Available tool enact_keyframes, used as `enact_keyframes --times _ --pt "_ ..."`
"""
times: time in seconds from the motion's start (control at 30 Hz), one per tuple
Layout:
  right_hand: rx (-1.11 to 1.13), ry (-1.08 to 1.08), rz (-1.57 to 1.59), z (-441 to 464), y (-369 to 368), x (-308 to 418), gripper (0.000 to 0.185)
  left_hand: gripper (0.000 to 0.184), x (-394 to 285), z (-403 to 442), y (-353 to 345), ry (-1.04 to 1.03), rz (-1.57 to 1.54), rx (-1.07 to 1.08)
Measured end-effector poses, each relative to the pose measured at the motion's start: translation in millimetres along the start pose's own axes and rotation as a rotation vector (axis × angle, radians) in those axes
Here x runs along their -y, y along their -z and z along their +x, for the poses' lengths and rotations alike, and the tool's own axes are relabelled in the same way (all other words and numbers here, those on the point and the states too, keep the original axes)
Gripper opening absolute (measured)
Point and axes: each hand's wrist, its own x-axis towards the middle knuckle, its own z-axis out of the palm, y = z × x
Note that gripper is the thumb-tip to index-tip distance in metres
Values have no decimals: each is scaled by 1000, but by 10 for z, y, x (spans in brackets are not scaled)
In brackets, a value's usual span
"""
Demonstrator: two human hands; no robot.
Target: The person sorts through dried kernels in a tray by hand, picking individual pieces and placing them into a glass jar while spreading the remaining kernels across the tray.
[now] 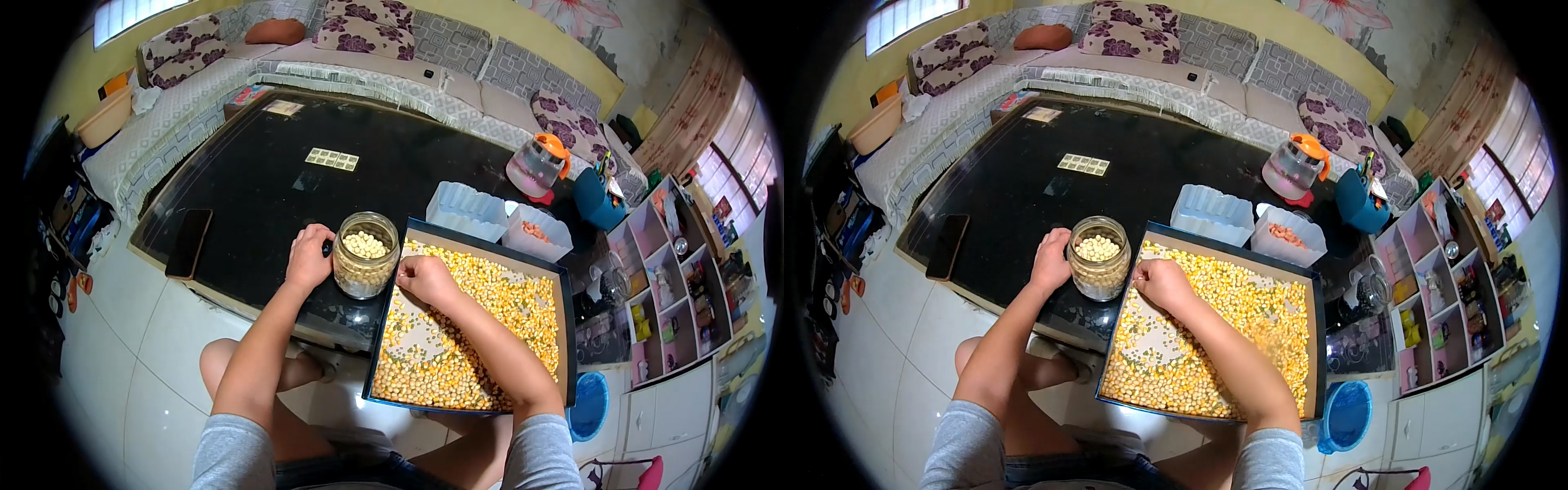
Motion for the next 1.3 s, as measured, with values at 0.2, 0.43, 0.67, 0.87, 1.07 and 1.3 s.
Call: enact_keyframes --times 0.2,0.43,0.67,0.87,1.07,1.3 --pt "101 33 -207 -33 46 -13 9 20 34 2 -24 -17 -8 -10" --pt "63 -55 -78 -55 81 84 13 20 43 5 -29 -13 -9 -5" --pt "131 -28 -253 7 21 33 16 21 64 4 -40 -25 -12 -2" --pt "109 -69 -109 -21 17 75 13 20 29 -1 -22 -14 -11 -7" --pt "144 -57 -142 -32 50 63 14 20 32 5 -25 8 -5 10" --pt "-104 -42 87 81 587 377 15 19 14 6 -8 3 -10 8"
